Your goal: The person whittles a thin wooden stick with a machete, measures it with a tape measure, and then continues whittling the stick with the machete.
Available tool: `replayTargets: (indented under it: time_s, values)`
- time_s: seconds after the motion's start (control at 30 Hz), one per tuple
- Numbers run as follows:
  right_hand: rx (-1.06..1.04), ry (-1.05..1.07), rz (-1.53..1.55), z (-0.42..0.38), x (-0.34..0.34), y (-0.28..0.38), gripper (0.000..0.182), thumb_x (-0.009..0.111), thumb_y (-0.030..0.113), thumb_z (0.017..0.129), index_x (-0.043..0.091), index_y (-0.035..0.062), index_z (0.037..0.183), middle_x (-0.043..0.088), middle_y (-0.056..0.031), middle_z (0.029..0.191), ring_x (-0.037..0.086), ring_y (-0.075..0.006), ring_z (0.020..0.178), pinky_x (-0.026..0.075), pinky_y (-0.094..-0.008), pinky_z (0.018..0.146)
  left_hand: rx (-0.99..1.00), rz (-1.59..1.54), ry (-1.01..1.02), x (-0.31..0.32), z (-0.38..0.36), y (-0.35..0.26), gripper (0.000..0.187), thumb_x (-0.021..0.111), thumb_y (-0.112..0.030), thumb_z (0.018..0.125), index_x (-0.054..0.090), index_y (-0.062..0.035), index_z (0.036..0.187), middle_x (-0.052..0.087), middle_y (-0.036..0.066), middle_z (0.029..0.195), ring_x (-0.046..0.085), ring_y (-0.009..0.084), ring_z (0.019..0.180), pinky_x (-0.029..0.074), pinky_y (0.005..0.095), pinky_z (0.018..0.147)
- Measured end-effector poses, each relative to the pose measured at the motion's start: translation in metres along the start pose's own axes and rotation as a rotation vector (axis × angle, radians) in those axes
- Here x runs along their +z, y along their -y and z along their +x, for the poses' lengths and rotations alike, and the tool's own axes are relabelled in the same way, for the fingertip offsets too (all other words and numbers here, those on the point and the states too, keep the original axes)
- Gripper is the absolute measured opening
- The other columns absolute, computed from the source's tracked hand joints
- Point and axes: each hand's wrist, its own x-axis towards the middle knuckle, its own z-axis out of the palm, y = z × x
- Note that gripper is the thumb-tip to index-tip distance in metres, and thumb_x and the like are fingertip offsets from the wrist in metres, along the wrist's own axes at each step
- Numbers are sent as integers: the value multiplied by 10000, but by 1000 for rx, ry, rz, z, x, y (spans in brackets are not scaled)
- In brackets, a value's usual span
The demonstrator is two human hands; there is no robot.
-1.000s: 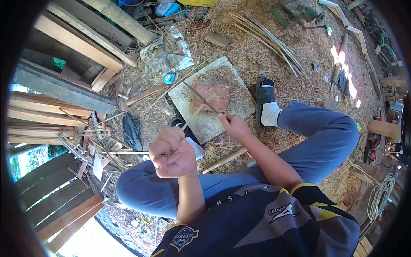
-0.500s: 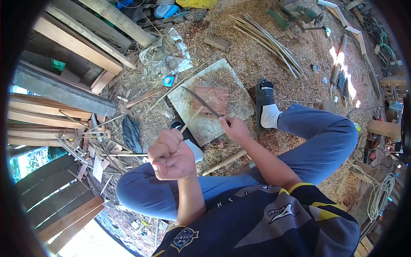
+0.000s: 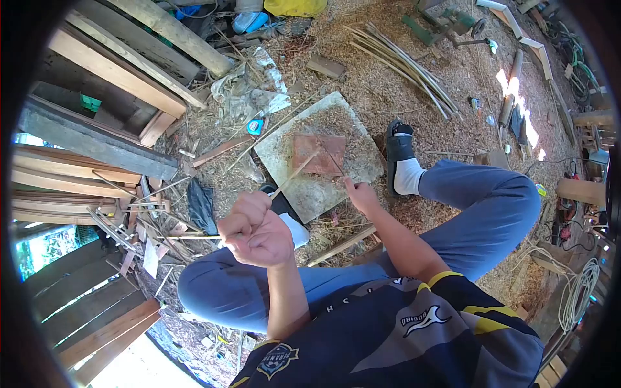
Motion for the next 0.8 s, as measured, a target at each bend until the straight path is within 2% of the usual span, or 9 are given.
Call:
replayTargets:
  time_s: [0.03, 0.13, 0.23, 0.33, 0.43, 0.53, 0.63, 0.73, 0.8]
  values:
    - [23, 21, -18, -3, -7, 5, 768, 437, 672, 972, 710, -28, 813, 665, -213, 692, 689, -399, 747, 511, -493, 740, 1, 12, -16, 2, 1, 1, 454, 386, -459, 1075, 312, -111, 794, 250, -3, 664, 259, 139, 626, 243, 322, 558]
    - [69, 81, -1, -19, -25, 37, 745, 426, 678, 960, 763, 13, 953, 718, -245, 870, 692, -431, 934, 517, -494, 862, -18, 37, -40, 7, -1, -1, 494, 371, -516, 1076, 286, -118, 795, 246, -6, 668, 253, 139, 627, 238, 321, 561]
    - [-187, -73, 199, -36, -12, 68, 684, 472, 626, 970, 740, 5, 868, 697, -224, 773, 696, -413, 821, 528, -473, 774, -20, 38, -17, 0, -1, 0, 532, 356, -568, 1064, 315, -102, 811, 278, 0, 664, 272, 141, 611, 266, 319, 545]
    - [-353, 48, 218, -89, -39, 119, 614, 531, 537, 992, 663, -28, 789, 585, -187, 596, 569, -313, 544, 456, -446, 585, -19, 34, -11, -1, -3, 0, 542, 357, -580, 1057, 319, -98, 812, 273, -3, 650, 276, 141, 605, 265, 315, 541]
    - [-516, 159, 127, -124, -58, 144, 576, 551, 501, 992, 642, -13, 751, 519, -177, 549, 496, -284, 483, 411, -437, 524, -13, 16, 9, 0, -4, -1, 542, 357, -578, 1057, 323, -95, 812, 262, -8, 636, 274, 140, 601, 265, 315, 537]
    - [-599, 146, 150, -144, -66, 148, 555, 564, 479, 989, 634, -7, 732, 487, -183, 544, 491, -285, 476, 398, -434, 513, -6, 25, 10, 1, -4, 1, 545, 361, -580, 1054, 326, -95, 810, 259, -12, 630, 271, 138, 597, 265, 314, 536]
    - [-578, 101, 101, -128, -61, 134, 557, 559, 484, 992, 666, -12, 762, 528, -180, 552, 536, -307, 491, 426, -425, 521, -1, 44, 30, 5, -8, 1, 547, 371, -584, 1049, 327, -95, 808, 265, -12, 632, 272, 137, 597, 264, 313, 537]
    - [-255, 145, 159, -94, -53, 112, 571, 542, 554, 967, 754, 29, 892, 650, -183, 638, 649, -379, 597, 503, -445, 584, 0, 57, 29, 9, -9, 2, 548, 377, -585, 1046, 329, -94, 807, 269, -11, 634, 275, 137, 600, 266, 312, 540]
    - [-337, 67, 96, -94, -52, 111, 585, 539, 553, 970, 751, 9, 932, 675, -199, 691, 688, -379, 652, 533, -451, 611, 3, 55, 33, 10, -10, 3, 546, 377, -583, 1046, 330, -94, 807, 270, -11, 635, 276, 137, 600, 266, 312, 540]
